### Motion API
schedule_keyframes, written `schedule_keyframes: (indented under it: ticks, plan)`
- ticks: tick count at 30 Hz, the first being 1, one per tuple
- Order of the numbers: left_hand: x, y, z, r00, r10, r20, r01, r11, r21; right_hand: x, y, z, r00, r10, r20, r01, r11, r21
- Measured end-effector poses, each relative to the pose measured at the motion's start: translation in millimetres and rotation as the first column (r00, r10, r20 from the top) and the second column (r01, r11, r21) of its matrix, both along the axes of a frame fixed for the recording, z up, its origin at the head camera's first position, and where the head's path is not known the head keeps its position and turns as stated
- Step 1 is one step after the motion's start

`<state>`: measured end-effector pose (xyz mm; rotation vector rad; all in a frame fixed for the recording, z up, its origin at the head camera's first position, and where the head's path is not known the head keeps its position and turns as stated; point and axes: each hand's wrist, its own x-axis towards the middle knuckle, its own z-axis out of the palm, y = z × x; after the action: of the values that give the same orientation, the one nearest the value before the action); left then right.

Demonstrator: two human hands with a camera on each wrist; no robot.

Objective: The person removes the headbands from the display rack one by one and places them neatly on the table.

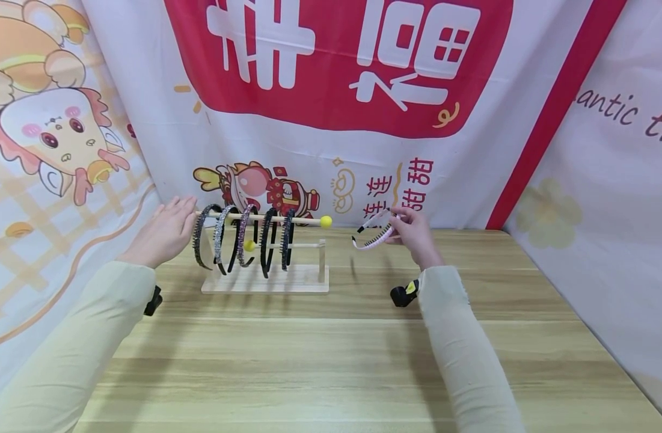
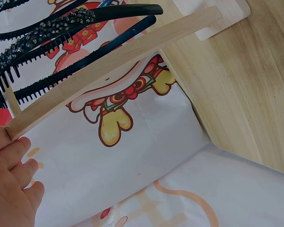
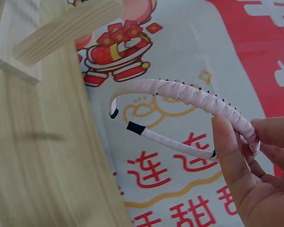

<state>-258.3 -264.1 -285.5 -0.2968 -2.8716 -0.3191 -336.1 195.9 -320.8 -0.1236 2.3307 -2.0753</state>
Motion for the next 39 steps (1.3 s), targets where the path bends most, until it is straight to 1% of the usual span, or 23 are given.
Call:
schedule_keyframes:
  ticks: [6, 8, 15, 19, 25, 30, 34, 37, 39]
  plan:
    - [0.5, 0.5, -0.2, 1.000, -0.008, 0.003, 0.008, 1.000, 0.003, -4.0, -2.2, -18.1, 0.999, -0.004, 0.035, 0.005, 1.000, -0.030]
    - [0.6, 0.5, -0.3, 1.000, -0.010, 0.002, 0.010, 1.000, 0.004, -5.6, -3.2, -23.6, 0.999, -0.005, 0.046, 0.007, 1.000, -0.027]
    - [-0.8, -0.2, -0.9, 1.000, -0.010, 0.005, 0.010, 1.000, 0.006, -11.6, -6.4, -45.6, 0.994, -0.005, 0.107, 0.003, 1.000, 0.013]
    - [-1.3, 0.2, -0.4, 1.000, -0.011, 0.010, 0.011, 1.000, 0.005, -12.0, -6.7, -57.7, 0.993, 0.011, 0.115, -0.014, 0.999, 0.029]
    - [-0.2, 1.0, 1.0, 1.000, -0.011, 0.011, 0.011, 1.000, 0.006, -8.8, -6.1, -68.3, 0.994, 0.042, 0.105, -0.052, 0.994, 0.091]
    - [-0.1, 0.8, 0.2, 1.000, -0.010, 0.010, 0.010, 1.000, 0.006, -6.8, -3.2, -78.4, 0.989, 0.072, 0.127, -0.093, 0.982, 0.165]
    - [-0.2, 0.9, 0.1, 1.000, -0.009, 0.011, 0.009, 1.000, 0.007, -6.4, -1.7, -86.9, 0.983, 0.114, 0.145, -0.143, 0.967, 0.211]
    - [-0.3, 0.6, -0.5, 1.000, -0.005, 0.007, 0.005, 1.000, 0.012, -5.8, -1.9, -92.5, 0.974, 0.144, 0.174, -0.181, 0.958, 0.222]
    - [-0.7, 0.3, -1.0, 1.000, -0.004, 0.001, 0.004, 1.000, 0.014, -5.8, -2.7, -96.3, 0.967, 0.158, 0.201, -0.199, 0.958, 0.204]
